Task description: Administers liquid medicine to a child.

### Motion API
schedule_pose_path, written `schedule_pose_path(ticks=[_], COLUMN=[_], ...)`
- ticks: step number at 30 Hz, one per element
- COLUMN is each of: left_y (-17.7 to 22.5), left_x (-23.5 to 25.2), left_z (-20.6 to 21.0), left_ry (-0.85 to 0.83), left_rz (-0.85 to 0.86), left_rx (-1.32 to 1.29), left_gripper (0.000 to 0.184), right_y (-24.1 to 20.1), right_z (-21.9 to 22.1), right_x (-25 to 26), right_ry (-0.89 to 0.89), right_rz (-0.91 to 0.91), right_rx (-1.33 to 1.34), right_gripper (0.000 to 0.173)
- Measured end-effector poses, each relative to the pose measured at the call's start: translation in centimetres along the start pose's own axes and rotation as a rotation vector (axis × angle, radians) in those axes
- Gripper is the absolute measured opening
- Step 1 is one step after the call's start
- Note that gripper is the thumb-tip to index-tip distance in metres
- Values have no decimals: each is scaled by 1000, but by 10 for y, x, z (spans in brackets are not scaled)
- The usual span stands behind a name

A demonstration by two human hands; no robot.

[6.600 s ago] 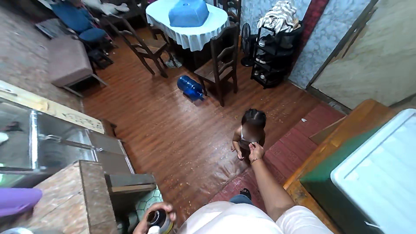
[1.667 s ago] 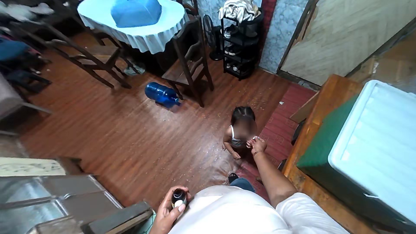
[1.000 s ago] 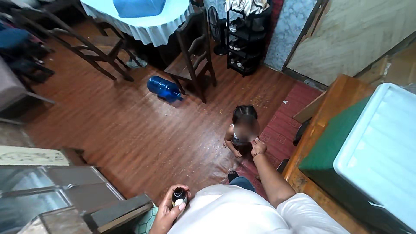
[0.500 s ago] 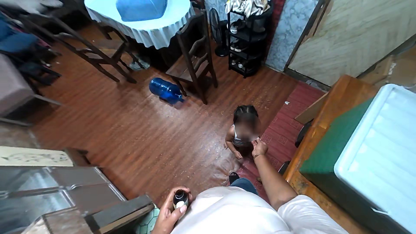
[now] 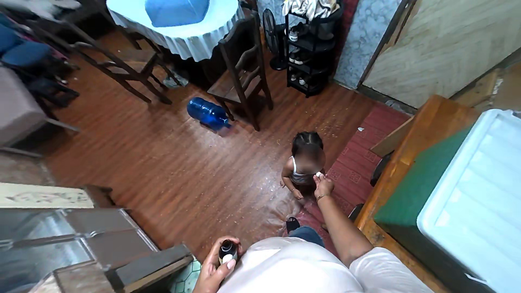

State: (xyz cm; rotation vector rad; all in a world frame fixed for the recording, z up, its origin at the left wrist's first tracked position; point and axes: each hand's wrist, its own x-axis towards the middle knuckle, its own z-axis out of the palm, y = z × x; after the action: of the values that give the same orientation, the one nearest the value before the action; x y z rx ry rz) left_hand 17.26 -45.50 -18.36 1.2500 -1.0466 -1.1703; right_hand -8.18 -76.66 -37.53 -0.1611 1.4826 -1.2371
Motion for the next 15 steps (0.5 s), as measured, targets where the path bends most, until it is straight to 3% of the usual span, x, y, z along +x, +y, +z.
schedule_pose_path(ticks=[7, 15], left_y=[-6, -7], left_x=[4, 7], left_z=[12, -5], left_ry=[4, -17], left_rz=[-30, -21], left_rx=[-52, -84], left_gripper=[43, 43], right_y=[-9, -11], right_z=[3, 2], right_x=[5, 10], right_ry=[-14, 29], right_rz=[-10, -110], right_rx=[-26, -88], right_gripper=[42, 31])
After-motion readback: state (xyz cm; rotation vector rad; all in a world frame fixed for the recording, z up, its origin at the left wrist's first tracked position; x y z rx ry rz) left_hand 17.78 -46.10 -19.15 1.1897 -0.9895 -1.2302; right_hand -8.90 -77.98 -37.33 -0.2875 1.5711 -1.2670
